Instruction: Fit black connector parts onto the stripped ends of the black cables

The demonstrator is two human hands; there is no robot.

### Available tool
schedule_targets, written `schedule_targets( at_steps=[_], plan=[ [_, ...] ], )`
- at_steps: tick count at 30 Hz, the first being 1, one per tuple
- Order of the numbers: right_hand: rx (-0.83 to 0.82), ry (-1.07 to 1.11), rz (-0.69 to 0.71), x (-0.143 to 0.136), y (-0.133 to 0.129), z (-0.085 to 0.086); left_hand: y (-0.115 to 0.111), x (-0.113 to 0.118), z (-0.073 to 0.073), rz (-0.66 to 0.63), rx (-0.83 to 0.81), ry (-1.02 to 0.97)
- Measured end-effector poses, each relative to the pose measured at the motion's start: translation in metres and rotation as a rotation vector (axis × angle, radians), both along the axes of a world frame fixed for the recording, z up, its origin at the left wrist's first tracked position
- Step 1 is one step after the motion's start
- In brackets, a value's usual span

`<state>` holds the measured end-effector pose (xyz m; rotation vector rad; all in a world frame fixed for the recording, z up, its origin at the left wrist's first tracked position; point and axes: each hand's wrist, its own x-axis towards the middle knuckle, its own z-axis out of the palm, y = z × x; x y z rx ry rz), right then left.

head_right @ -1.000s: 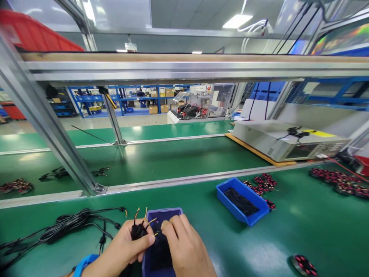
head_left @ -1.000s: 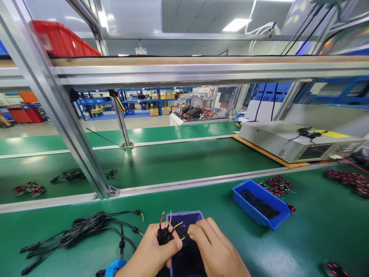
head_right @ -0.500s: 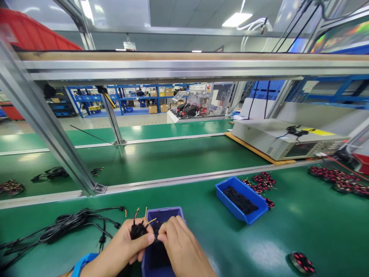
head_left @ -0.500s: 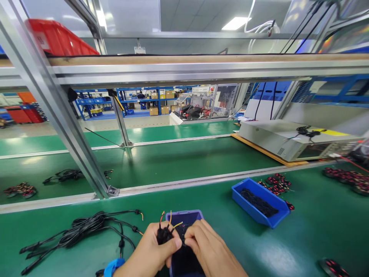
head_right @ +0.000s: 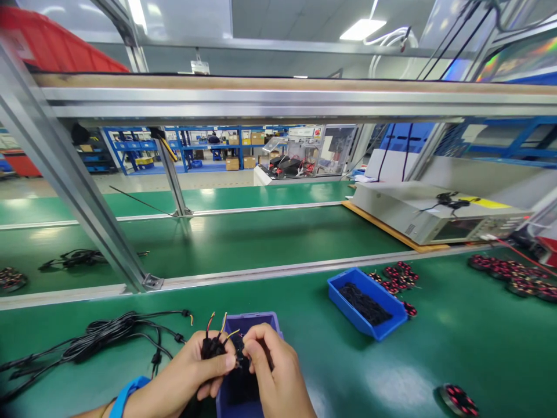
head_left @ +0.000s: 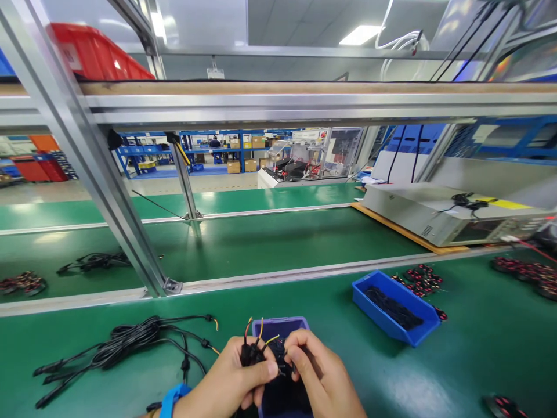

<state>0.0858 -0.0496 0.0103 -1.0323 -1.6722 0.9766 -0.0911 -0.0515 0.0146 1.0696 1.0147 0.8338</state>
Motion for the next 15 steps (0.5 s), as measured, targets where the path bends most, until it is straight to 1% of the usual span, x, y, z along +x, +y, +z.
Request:
schedule_targets(
  at_steps=[5,8,11,15],
  plan=[
    [-0.004,0.021,0.023,-0.001,0.000,-0.001,-0.001,0.001,0.001,-0.011,0.009,-0.005],
    [0.027,-0.019,0.030,-0.002,0.000,-0.002,-0.001,0.001,0.000,-0.002,0.007,-0.004],
    [0.123,-0.097,0.042,-0.001,0.000,0.003,0.000,0.001,-0.003,0.029,-0.004,-0.001],
    [0.279,-0.144,0.129,0.003,0.000,0.015,-0.001,0.000,-0.002,0.050,0.017,0.004]
  ],
)
